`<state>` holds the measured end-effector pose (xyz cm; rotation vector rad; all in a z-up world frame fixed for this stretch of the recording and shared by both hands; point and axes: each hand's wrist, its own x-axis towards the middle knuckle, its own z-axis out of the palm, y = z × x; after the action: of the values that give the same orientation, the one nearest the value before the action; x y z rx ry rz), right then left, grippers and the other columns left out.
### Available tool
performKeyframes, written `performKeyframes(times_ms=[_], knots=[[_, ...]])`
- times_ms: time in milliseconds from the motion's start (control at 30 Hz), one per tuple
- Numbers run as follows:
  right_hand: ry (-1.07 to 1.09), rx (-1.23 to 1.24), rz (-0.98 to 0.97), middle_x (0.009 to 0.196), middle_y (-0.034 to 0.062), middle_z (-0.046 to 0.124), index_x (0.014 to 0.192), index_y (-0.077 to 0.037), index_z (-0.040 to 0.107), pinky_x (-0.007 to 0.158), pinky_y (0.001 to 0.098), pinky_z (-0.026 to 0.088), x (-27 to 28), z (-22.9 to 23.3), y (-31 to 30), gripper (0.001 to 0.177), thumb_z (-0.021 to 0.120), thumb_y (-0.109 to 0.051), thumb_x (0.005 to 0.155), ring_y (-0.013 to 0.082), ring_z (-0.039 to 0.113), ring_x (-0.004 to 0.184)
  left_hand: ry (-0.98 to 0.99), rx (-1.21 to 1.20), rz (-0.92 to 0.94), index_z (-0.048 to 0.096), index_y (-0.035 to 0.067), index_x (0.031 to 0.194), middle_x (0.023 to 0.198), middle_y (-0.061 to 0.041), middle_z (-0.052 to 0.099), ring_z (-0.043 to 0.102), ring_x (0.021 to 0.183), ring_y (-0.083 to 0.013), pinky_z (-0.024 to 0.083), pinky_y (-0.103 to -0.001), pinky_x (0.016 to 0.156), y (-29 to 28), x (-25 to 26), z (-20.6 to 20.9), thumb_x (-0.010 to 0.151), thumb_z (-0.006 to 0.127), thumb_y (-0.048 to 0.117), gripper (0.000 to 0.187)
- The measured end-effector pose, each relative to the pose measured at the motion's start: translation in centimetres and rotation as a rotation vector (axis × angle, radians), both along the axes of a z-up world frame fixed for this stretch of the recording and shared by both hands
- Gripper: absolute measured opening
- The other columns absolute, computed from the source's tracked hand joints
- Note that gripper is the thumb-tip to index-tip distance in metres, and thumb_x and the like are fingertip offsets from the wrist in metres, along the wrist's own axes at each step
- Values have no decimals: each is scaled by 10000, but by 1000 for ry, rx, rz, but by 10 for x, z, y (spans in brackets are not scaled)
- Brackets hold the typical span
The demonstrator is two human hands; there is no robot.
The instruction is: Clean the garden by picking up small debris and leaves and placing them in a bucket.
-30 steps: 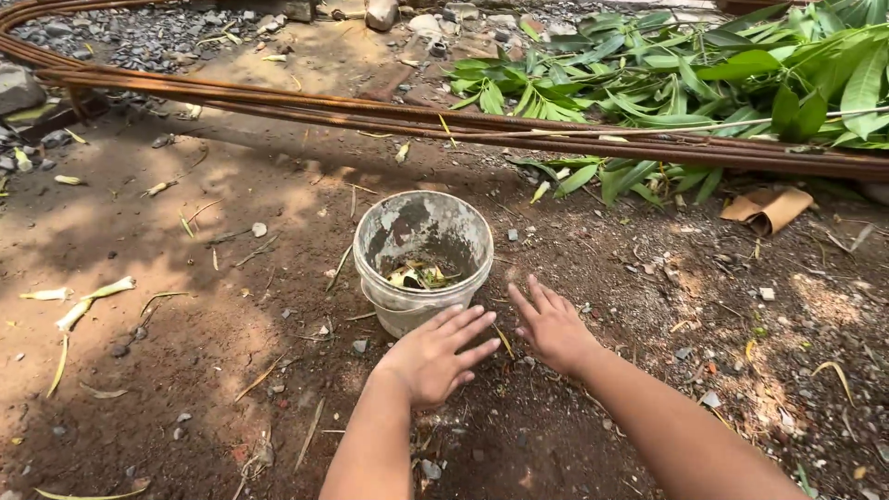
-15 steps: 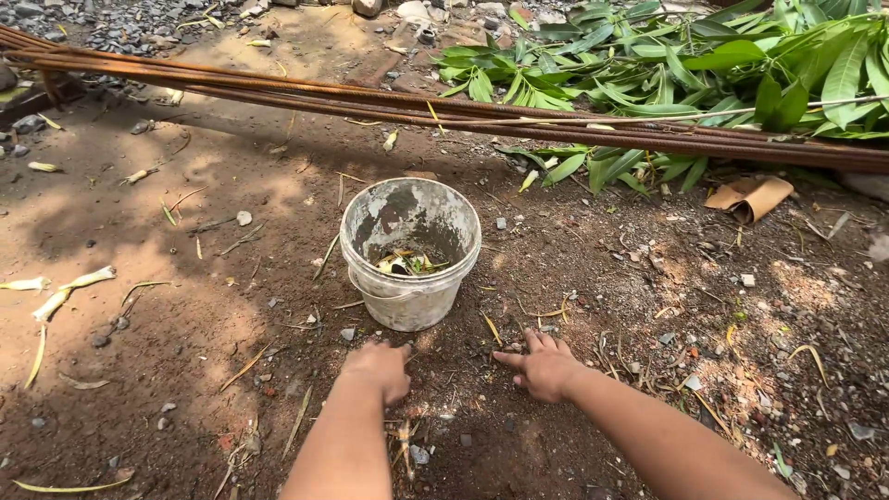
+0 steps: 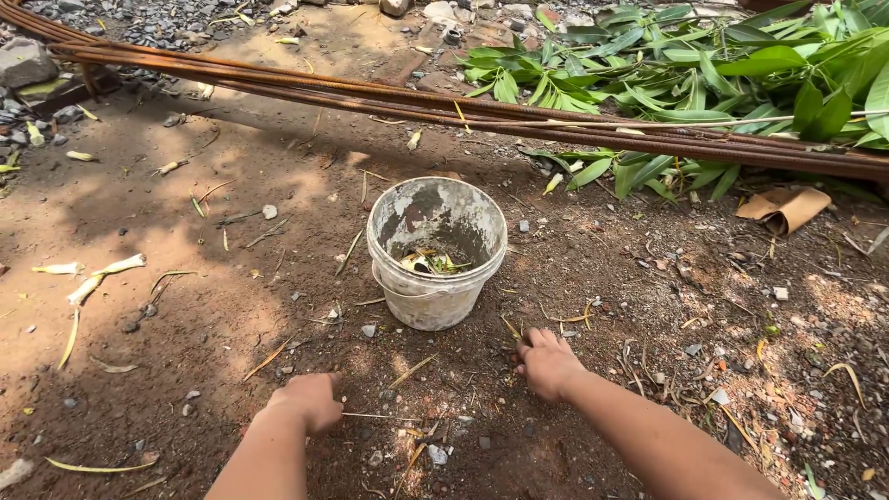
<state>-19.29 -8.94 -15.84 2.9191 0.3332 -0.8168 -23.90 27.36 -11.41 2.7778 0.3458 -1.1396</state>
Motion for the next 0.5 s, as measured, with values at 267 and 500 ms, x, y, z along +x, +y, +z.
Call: performKeyframes(times_ms=[267, 500], knots=[[-358, 322, -94, 1431, 98, 509, 1364, -60, 607, 1203, 406, 345, 37, -5, -53, 386, 524, -207, 1016, 248, 470, 1355, -54, -6, -12, 400, 329, 1586, 1592, -76, 483, 508, 1451, -244, 392, -388, 1239, 27, 4, -15, 947, 568, 193, 675], [-930, 940, -212, 1383, 162, 547, 1362, -17, 612, 1111, 394, 430, 70, 98, 0, 382, 574, -106, 992, 317, 537, 1299, -69, 19, -24, 405, 318, 1588, 1606, -42, 476, 501, 1465, -224, 403, -395, 1237, 17, 4, 5, 962, 561, 215, 653]])
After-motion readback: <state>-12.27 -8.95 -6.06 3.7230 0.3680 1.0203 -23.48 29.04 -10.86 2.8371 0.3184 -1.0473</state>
